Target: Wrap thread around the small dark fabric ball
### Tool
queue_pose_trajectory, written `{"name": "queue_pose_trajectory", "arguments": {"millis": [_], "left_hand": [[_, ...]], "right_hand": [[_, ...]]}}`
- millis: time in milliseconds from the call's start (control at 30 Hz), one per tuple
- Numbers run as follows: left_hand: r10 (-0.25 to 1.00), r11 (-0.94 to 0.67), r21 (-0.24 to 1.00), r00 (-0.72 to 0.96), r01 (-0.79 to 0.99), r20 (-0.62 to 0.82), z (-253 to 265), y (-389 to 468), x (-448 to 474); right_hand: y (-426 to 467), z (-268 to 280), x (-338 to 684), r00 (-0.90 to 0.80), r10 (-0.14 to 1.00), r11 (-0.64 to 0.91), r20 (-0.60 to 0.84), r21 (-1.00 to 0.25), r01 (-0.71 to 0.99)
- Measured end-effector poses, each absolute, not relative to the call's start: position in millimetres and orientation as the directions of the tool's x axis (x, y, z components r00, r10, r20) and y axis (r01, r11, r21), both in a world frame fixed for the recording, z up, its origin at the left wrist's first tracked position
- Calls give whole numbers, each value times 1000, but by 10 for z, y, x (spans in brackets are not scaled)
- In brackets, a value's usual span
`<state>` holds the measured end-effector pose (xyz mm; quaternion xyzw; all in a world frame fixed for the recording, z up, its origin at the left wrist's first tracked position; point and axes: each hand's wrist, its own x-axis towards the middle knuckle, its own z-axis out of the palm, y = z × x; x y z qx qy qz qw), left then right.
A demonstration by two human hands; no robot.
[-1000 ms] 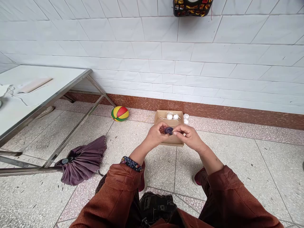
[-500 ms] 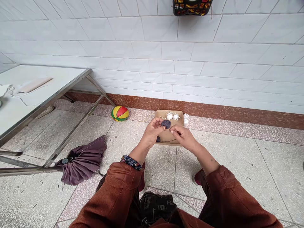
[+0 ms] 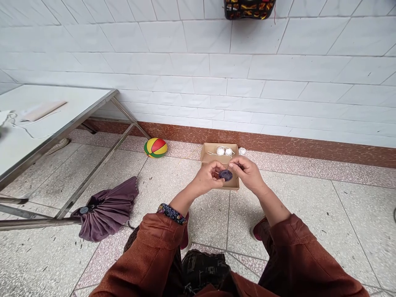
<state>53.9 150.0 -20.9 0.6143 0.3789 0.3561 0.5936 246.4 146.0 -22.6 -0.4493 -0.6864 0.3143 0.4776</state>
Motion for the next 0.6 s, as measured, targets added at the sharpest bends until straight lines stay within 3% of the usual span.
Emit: {"name": "queue_pose_trajectory", "arguments": {"millis": [133, 267, 433, 600], "left_hand": [[843, 109, 982, 538, -152, -11, -180, 1491, 515], [909, 116, 951, 416, -288, 16, -188, 1535, 499], [973, 50, 958, 228, -282, 16, -239, 1608, 485], [990, 9, 986, 142, -164, 15, -268, 1652, 486]], "right_hand": [[1502, -373, 2421, -102, 952, 306, 289, -898, 315], [1487, -483, 2339, -170, 948, 313, 267, -876, 366], [1421, -457, 2271, -316, 898, 419, 306, -811, 408], [1355, -233, 2309, -491, 802, 512, 340, -815, 271]]}}
